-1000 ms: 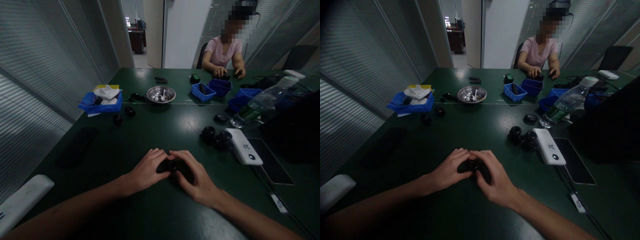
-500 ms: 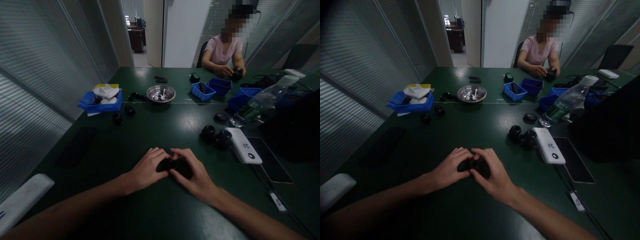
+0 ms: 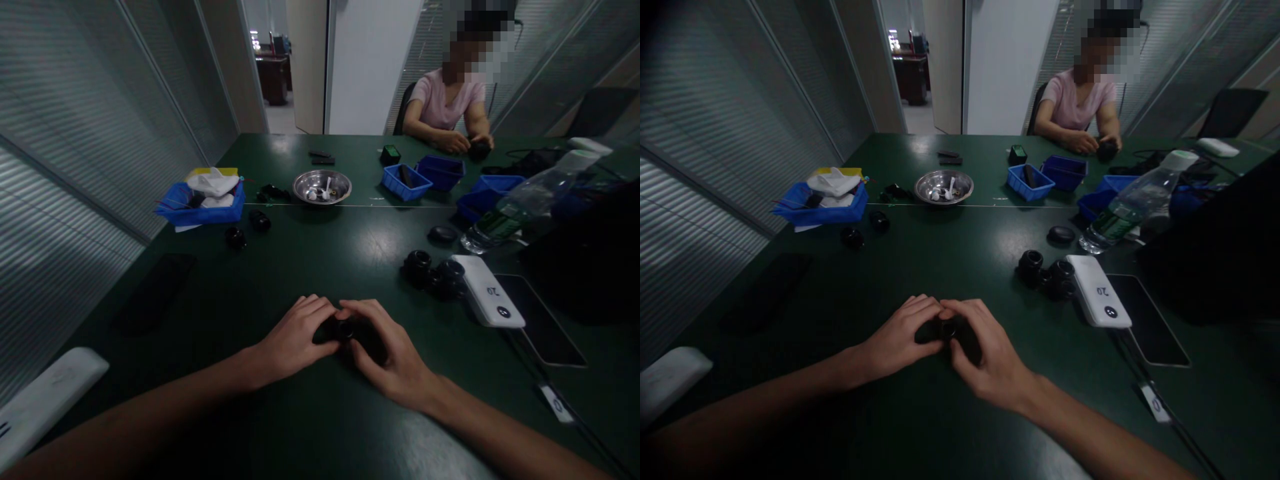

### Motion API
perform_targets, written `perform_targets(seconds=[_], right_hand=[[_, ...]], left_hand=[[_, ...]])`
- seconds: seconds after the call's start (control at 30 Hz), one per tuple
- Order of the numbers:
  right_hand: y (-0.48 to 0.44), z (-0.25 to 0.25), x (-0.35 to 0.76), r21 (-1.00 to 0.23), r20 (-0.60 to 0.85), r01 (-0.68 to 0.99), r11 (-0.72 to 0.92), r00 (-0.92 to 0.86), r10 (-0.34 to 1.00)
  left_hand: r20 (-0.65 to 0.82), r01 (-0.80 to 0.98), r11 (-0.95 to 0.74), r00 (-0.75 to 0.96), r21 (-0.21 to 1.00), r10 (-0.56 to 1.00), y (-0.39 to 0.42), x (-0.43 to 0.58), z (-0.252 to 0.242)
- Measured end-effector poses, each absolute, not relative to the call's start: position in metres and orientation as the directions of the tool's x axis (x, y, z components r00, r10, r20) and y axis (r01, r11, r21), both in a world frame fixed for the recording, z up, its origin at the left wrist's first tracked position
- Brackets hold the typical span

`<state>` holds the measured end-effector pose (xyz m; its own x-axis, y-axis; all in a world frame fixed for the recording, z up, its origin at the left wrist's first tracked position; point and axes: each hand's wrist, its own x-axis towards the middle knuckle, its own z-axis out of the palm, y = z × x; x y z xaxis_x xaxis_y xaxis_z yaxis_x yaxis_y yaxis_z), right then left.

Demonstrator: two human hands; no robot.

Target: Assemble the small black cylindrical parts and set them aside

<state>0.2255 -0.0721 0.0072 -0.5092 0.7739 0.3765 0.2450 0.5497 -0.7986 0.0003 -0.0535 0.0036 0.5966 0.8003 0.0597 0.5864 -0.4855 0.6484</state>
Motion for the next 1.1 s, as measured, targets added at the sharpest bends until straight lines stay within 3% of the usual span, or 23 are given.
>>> perform_targets(seconds=[0.17,0.37,0.53,0.7,0.87,1.1], right_hand=[[-0.0714,0.0082,0.2245,-0.756,0.392,0.322,0.569,-0.473,0.789],[-0.0718,0.0099,0.2255,-0.787,0.386,0.251,0.564,-0.513,0.767],[-0.0716,0.0081,0.2245,-0.760,0.381,0.326,0.561,-0.475,0.793],[-0.0723,0.0094,0.2246,-0.789,0.389,0.244,0.564,-0.513,0.766],[-0.0718,0.0066,0.2246,-0.758,0.389,0.323,0.567,-0.473,0.790],[-0.0731,0.0097,0.2226,-0.744,0.434,0.270,0.611,-0.500,0.750]], left_hand=[[0.061,0.572,-0.485,0.604,0.661,0.795,-0.0531,-0.0002,0.0030],[0.060,0.583,-0.484,0.597,0.653,0.800,-0.0533,-0.0003,0.0041],[0.067,0.567,-0.484,0.601,0.667,0.797,-0.0526,0.0003,0.0049],[0.076,0.583,-0.491,0.592,0.647,0.802,-0.0526,0.0002,0.0026],[0.077,0.570,-0.494,0.601,0.657,0.796,-0.0534,-0.0001,0.0013],[0.081,0.575,-0.493,0.594,0.653,0.801,-0.0537,0.0001,-0.0001]])
